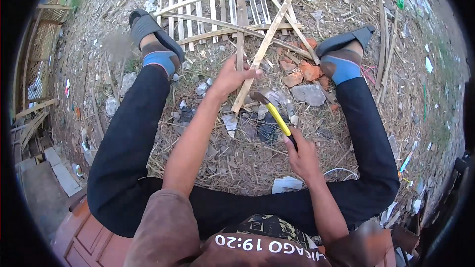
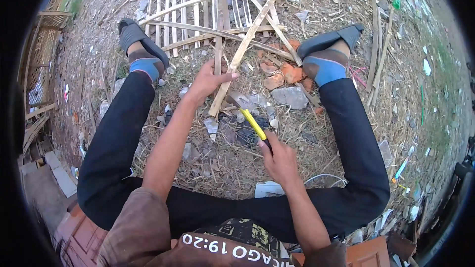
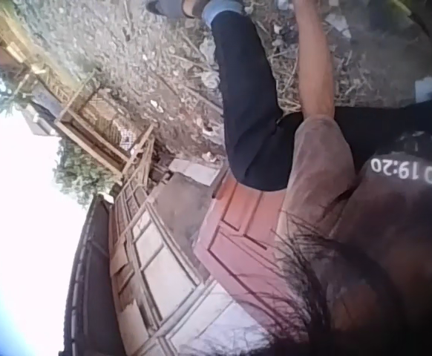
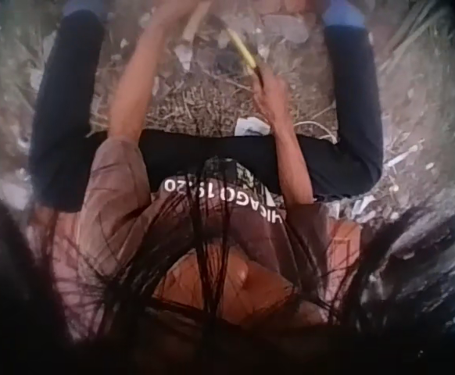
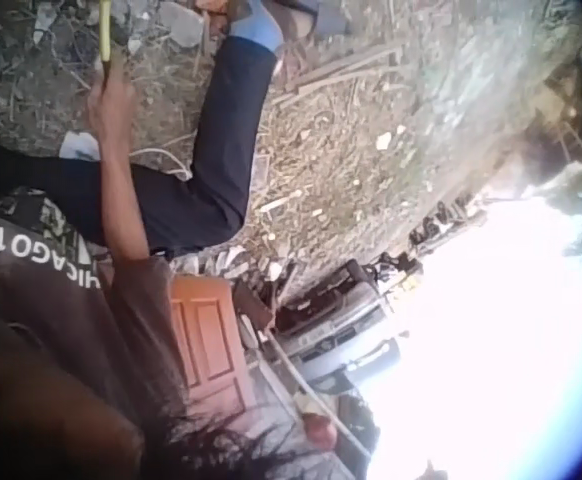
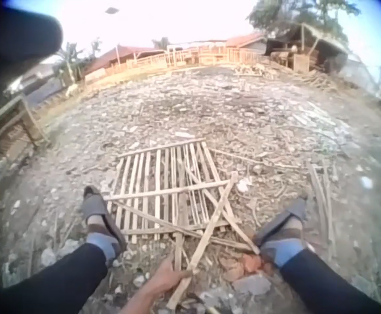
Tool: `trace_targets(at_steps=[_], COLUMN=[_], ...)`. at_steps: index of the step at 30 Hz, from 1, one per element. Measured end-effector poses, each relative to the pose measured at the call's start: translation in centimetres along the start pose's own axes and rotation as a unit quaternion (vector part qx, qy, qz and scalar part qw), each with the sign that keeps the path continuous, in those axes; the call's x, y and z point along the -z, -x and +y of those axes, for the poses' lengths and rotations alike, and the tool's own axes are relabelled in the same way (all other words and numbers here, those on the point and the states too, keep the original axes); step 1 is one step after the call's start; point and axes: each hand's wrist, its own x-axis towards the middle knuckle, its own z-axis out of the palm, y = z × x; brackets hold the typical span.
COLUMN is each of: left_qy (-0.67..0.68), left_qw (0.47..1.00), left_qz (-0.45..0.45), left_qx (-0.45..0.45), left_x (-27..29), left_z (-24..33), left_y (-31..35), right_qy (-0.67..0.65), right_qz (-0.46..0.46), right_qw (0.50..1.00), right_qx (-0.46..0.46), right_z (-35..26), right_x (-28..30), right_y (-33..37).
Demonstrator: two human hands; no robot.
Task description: The person constructs a wooden lattice structure by hammering thin strips of wood onto a frame using a hammer.
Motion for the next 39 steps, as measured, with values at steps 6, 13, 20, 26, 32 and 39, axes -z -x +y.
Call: trace_targets(at_steps=[6, 13, 20, 26, 32, 39], left_qy=[0.295, 0.333, 0.344, 0.329, 0.303, 0.355], left_qw=[0.954, 0.942, 0.934, 0.940, 0.952, 0.933], left_qz=[-0.019, -0.019, -0.079, -0.080, -0.038, -0.026], left_qx=[0.054, 0.041, 0.057, 0.029, 0.017, 0.043], left_x=[-0.5, -1.2, -1.0, -1.3, -1.1, -0.9], left_z=[4.7, 11.5, 13.1, 11.2, 10.6, 10.1], left_y=[0.5, 2.0, 3.2, 2.7, 2.8, 2.2], right_qy=[-0.088, 0.005, 0.111, 0.100, 0.079, 0.073], right_qz=[0.081, 0.186, 0.208, 0.193, 0.179, 0.182], right_qw=[0.993, 0.942, 0.907, 0.929, 0.938, 0.936], right_qx=[0.020, 0.280, 0.349, 0.300, 0.287, 0.294], right_z=[-0.4, 0.6, -0.3, -0.4, 0.2, 0.1], right_x=[-0.9, 1.8, 2.6, 2.3, 1.8, 1.6], right_y=[1.9, 0.4, 0.2, 0.2, 0.3, 0.5])
